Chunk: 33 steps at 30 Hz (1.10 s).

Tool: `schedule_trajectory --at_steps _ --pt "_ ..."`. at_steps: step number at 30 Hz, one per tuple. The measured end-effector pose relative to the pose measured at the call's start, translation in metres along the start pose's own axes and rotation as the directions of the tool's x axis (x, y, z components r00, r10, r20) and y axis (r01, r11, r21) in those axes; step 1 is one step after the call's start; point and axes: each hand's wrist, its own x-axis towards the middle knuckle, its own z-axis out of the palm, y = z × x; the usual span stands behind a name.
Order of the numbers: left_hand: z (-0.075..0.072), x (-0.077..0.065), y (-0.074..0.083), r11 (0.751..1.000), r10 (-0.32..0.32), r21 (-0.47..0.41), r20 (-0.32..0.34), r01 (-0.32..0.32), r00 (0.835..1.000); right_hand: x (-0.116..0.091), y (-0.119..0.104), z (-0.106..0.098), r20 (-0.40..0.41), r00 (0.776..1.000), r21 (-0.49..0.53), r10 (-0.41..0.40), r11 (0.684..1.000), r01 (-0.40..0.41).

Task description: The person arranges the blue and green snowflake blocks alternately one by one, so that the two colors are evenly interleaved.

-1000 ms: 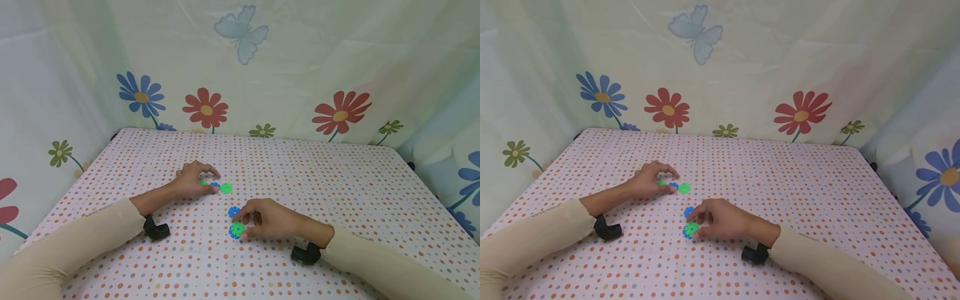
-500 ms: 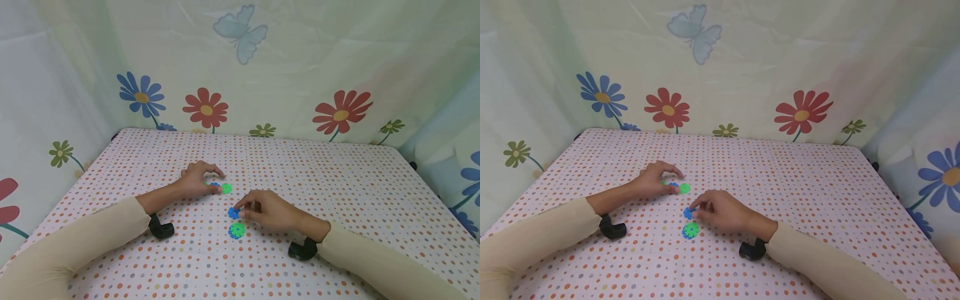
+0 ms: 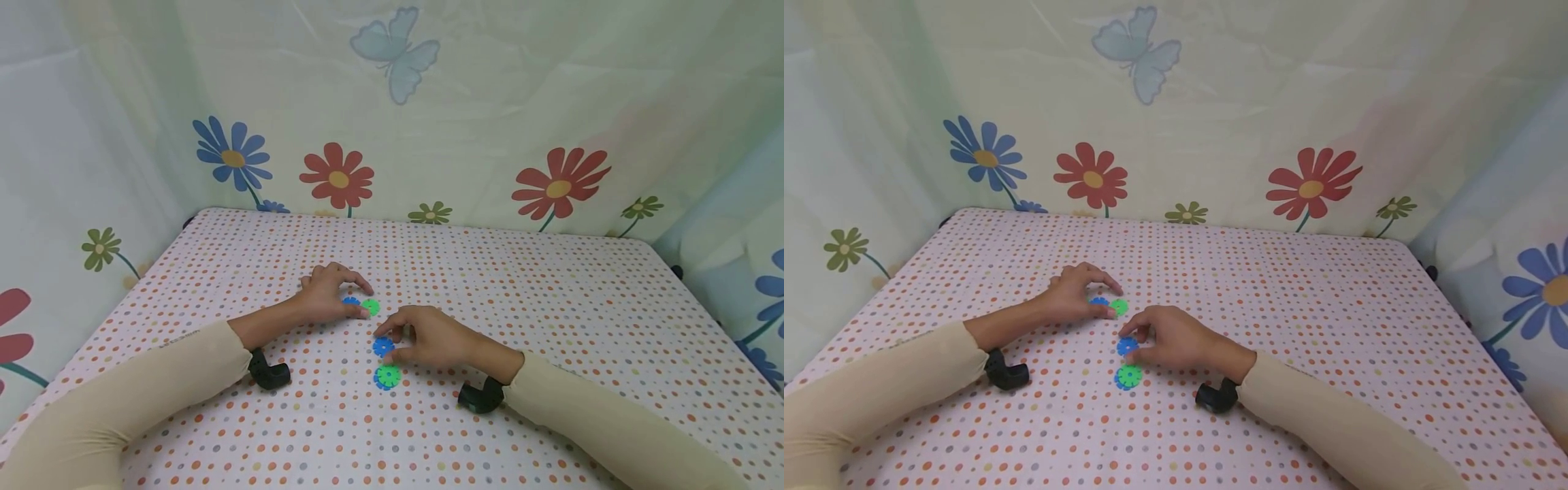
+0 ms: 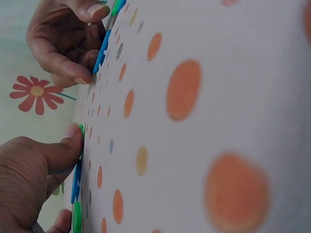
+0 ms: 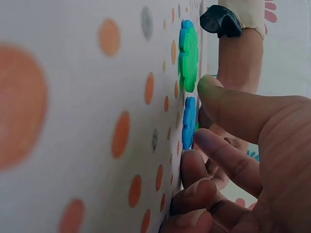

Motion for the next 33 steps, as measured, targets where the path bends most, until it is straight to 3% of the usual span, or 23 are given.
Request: schedule_trajectory --at_steps 33 --pt "0.0003 0.0002 -0.0011 1.0 0.009 -0.015 -0.003 -0.009 1.0 0.0042 0.0019 -0.0014 0.024 1.0 -0.019 -0.016 1.0 0.016"
